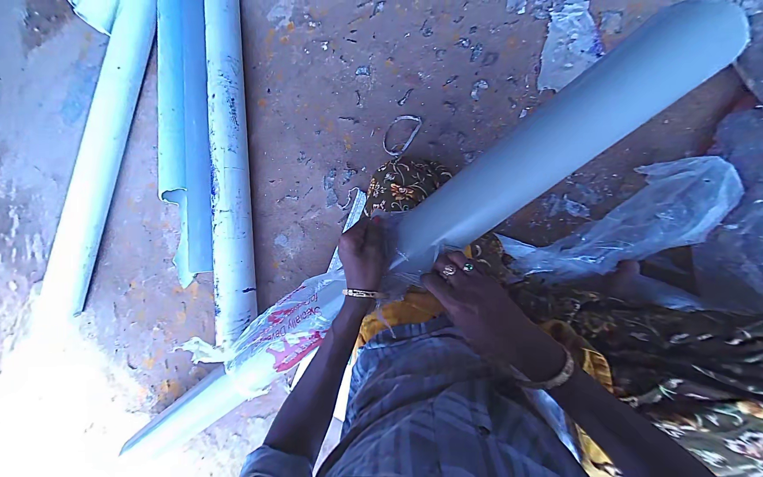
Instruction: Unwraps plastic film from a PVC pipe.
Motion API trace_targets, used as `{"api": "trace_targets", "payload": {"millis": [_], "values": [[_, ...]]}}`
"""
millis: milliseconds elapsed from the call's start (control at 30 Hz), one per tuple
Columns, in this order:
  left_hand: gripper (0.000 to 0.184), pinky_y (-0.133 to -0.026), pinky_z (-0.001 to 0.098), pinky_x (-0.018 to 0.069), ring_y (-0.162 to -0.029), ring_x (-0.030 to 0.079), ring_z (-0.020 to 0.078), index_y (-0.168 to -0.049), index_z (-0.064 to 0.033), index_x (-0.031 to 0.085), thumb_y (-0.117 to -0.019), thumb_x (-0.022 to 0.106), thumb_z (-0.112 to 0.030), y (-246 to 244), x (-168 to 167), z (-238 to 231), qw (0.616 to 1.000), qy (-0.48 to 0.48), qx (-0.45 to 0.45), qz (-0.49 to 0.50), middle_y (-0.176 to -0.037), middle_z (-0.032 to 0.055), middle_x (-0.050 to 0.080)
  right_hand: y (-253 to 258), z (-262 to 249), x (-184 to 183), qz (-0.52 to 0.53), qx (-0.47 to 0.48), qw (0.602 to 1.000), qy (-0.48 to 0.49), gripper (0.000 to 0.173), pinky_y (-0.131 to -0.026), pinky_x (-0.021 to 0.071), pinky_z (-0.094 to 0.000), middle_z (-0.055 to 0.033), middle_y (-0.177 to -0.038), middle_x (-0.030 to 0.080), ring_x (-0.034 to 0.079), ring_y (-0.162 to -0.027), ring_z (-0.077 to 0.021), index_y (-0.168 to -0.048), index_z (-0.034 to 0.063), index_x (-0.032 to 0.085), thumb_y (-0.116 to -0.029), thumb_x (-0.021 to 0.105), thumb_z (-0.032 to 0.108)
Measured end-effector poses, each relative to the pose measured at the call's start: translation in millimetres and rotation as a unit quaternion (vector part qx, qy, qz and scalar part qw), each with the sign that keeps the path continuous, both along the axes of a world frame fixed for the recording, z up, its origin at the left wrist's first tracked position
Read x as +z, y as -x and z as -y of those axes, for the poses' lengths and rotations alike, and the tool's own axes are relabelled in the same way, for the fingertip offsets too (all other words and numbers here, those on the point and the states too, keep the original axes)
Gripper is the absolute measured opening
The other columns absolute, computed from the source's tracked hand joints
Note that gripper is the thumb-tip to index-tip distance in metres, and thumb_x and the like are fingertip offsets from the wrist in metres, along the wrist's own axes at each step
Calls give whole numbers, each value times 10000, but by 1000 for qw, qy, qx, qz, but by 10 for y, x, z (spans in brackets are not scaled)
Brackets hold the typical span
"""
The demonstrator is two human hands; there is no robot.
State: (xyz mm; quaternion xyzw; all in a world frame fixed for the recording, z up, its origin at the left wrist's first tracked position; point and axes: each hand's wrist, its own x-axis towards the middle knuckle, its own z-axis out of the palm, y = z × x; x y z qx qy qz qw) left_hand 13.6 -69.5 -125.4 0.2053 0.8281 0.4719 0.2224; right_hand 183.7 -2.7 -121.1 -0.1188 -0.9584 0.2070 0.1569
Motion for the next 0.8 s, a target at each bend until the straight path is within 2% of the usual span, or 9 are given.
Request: {"api": "trace_targets", "payload": {"millis": [200, 333, 367, 400, 433, 500, 600, 700, 800], "values": [[397, -558, 179, 493, -524, 556, -10, -791, -21, 645, -1100, 400, -67, 278, 75, -85, 977, -52, -13, 207, -643, -46, 675, -106, -154, -96, -20, 60, 998, 28, 162, -774, 584, -441, -171, -920, 676, 691, -941, -385, -945, 41, 714, -824, 657, -49], [436, -552, 157, 447, -541, 503, -22, -827, -75, 652, -1118, 340, -165, 307, 206, 10, 971, -58, 2, 232, -628, -80, 586, -118, -87, -117, -97, -7, 994, 57, 204, -781, 576, -398, -186, -986, 717, 703, -942, -353, -1031, 83, 750, -953, 563, 59], [466, -685, 182, 497, -691, 585, -5, -926, -61, 645, -1132, 280, -264, 284, 263, 59, 975, -50, 2, 219, -766, -40, 644, -112, -47, -123, -126, -23, 990, 56, 215, -819, 554, -362, -171, -993, 722, 691, -960, -324, -1068, 99, 759, -977, 564, 96], [540, -916, 235, 512, -964, 651, 40, -1155, 23, 649, -1139, 237, -326, 249, 336, 137, 978, -47, -18, 203, -1041, 49, 708, -109, 3, -130, -148, -31, 987, 59, 217, -896, 521, -337, -159, -1018, 717, 668, -1017, -304, -1117, 112, 753, -1001, 571, 127], [580, -1087, 280, 439, -1207, 610, 81, -1310, 56, 603, -1129, 216, -336, 222, 367, 207, 985, -31, -67, 157, -1275, 110, 680, -88, 44, -137, -163, -29, 985, 57, 214, -981, 481, -326, -151, -1058, 710, 639, -1092, -295, -1159, 116, 733, -1021, 573, 147], [565, -1183, 420, 340, -1408, 487, 224, -1462, 39, 512, -1057, 416, -344, 144, 362, 294, 986, 61, -153, 32, -1465, 189, 567, 32, 101, -172, -173, -12, 985, 23, 219, -1089, 441, -369, -145, -1145, 718, 625, -1187, -311, -1200, 102, 712, -1031, 580, 148], [486, -1089, 589, 432, -1293, 601, 419, -1349, 96, 611, -1015, 619, -257, -70, 153, 296, 969, 131, -170, -122, -1365, 273, 630, 306, 196, -335, -175, -25, 984, -37, 204, -1010, 492, -410, -146, -1063, 735, 681, -1056, -314, -1062, 69, 759, -936, 606, 21], [277, -879, 574, 556, -989, 734, 418, -1140, 94, 730, -1032, 567, -101, -160, 28, 246, 960, 116, -113, -228, -1101, 261, 742, 496, 236, -336, -182, -76, 979, -49, 143, -899, 484, -442, -137, -884, 714, 683, -881, -306, -900, 54, 754, -872, 642, -30], [266, -682, 586, 555, -747, 721, 424, -1006, 74, 729, -1043, 550, -118, -95, 32, 205, 940, 160, -107, -283, -813, 235, 719, 542, 222, -234, -154, -71, 985, -37, 126, -913, 466, -487, -141, -830, 707, 693, -852, -316, -863, 47, 737, -845, 660, -51]]}}
